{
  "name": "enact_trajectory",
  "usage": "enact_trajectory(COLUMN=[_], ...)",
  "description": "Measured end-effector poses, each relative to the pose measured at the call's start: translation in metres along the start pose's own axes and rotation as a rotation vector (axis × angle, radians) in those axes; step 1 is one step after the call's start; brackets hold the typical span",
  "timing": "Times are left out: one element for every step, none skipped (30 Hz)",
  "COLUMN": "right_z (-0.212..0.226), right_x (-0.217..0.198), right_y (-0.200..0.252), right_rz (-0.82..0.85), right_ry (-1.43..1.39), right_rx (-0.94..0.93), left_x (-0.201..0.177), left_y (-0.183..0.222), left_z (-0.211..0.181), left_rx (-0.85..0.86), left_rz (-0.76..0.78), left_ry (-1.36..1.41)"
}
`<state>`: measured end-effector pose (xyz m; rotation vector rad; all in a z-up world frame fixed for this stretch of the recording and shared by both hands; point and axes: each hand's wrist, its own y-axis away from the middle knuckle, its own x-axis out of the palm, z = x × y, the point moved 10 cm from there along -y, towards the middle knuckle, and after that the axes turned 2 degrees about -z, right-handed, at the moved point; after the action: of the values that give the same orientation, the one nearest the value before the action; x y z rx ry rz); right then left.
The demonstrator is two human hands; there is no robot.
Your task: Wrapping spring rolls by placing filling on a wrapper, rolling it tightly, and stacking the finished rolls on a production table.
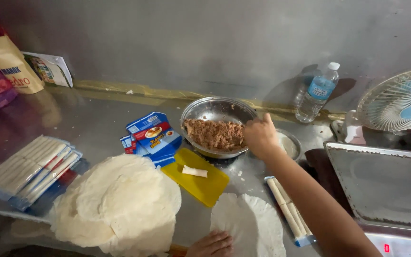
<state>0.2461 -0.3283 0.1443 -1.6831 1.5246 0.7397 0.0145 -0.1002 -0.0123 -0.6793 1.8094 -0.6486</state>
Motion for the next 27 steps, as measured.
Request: enact_trajectory(right_z=[0.000, -0.001, -0.002, 0.001, 0.004, 0.007, 0.007, 0.006, 0.005, 0.002, -0.007, -0.014, -0.023, -0.034, -0.044, -0.054, -0.062, -0.068, -0.064, -0.054, -0.045, -0.031, -0.001, 0.026, 0.040, 0.051, 0.061], right_x=[-0.003, -0.005, -0.008, -0.022, -0.026, -0.031, -0.029, -0.028, -0.028, -0.035, -0.035, -0.035, -0.029, -0.025, -0.021, -0.014, -0.015, -0.014, -0.016, -0.010, -0.005, 0.002, 0.014, 0.025, 0.049, 0.069, 0.089], right_y=[0.004, 0.008, 0.013, 0.018, 0.024, 0.031, 0.031, 0.030, 0.030, 0.033, 0.038, 0.044, 0.045, 0.046, 0.048, 0.059, 0.067, 0.078, 0.099, 0.123, 0.147, 0.165, 0.188, 0.212, 0.226, 0.236, 0.247], right_rz=[-0.001, -0.002, -0.003, 0.000, 0.101, 0.202, 0.205, 0.197, 0.189, 0.186, 0.235, 0.285, 0.285, 0.246, 0.206, 0.213, 0.145, 0.080, 0.090, 0.202, 0.313, 0.327, 0.418, 0.495, 0.501, 0.479, 0.455], right_ry=[0.002, -0.026, -0.053, -0.054, -0.093, -0.133, -0.134, -0.169, -0.205, -0.205, -0.337, -0.470, -0.471, -0.546, -0.619, -0.622, -0.625, -0.627, -0.631, -0.550, -0.467, -0.473, -0.328, -0.180, -0.185, -0.344, -0.501], right_rx=[0.000, 0.007, 0.013, 0.014, 0.010, 0.007, 0.008, 0.025, 0.041, 0.041, 0.121, 0.201, 0.202, 0.222, 0.243, 0.244, 0.202, 0.161, 0.164, 0.115, 0.064, 0.065, -0.118, -0.301, -0.302, -0.219, -0.132], left_x=[-0.006, -0.004, -0.002, 0.000, 0.008, 0.016, 0.022, 0.046, 0.068, 0.070, 0.066, 0.061, 0.061, 0.053, 0.046, 0.039, 0.010, -0.019, -0.019, -0.022, -0.026, -0.026, -0.031, -0.037, -0.030, -0.025, -0.020], left_y=[-0.005, -0.010, -0.013, -0.010, -0.006, -0.001, -0.001, 0.007, 0.020, 0.022, 0.020, 0.018, 0.018, 0.014, 0.010, 0.002, -0.013, -0.022, -0.020, -0.019, -0.019, -0.024, -0.029, -0.036, -0.036, -0.035, -0.035], left_z=[-0.002, -0.001, -0.001, 0.002, 0.002, 0.003, 0.009, 0.021, 0.033, 0.032, 0.031, 0.030, 0.030, 0.029, 0.028, 0.019, 0.006, -0.007, -0.011, -0.014, -0.016, -0.023, -0.033, -0.042, -0.043, -0.046, -0.050], left_rx=[0.001, -0.037, -0.074, -0.074, -0.063, -0.051, -0.051, -0.099, -0.146, -0.146, -0.149, -0.151, -0.151, -0.146, -0.140, -0.142, -0.112, -0.082, -0.086, -0.116, -0.147, -0.156, -0.134, -0.106, -0.110, -0.101, -0.092], left_rz=[-0.002, 0.075, 0.152, 0.153, 0.219, 0.286, 0.287, 0.498, 0.708, 0.708, 0.634, 0.561, 0.563, 0.473, 0.382, 0.387, 0.155, -0.075, -0.069, -0.093, -0.116, -0.108, -0.155, -0.204, -0.199, -0.209, -0.218], left_ry=[0.000, 0.033, 0.066, 0.070, 0.058, 0.045, 0.048, -0.006, -0.061, -0.063, -0.091, -0.118, -0.119, -0.131, -0.142, -0.135, -0.105, -0.072, -0.063, -0.059, -0.056, -0.045, -0.116, -0.193, -0.188, -0.245, -0.301])
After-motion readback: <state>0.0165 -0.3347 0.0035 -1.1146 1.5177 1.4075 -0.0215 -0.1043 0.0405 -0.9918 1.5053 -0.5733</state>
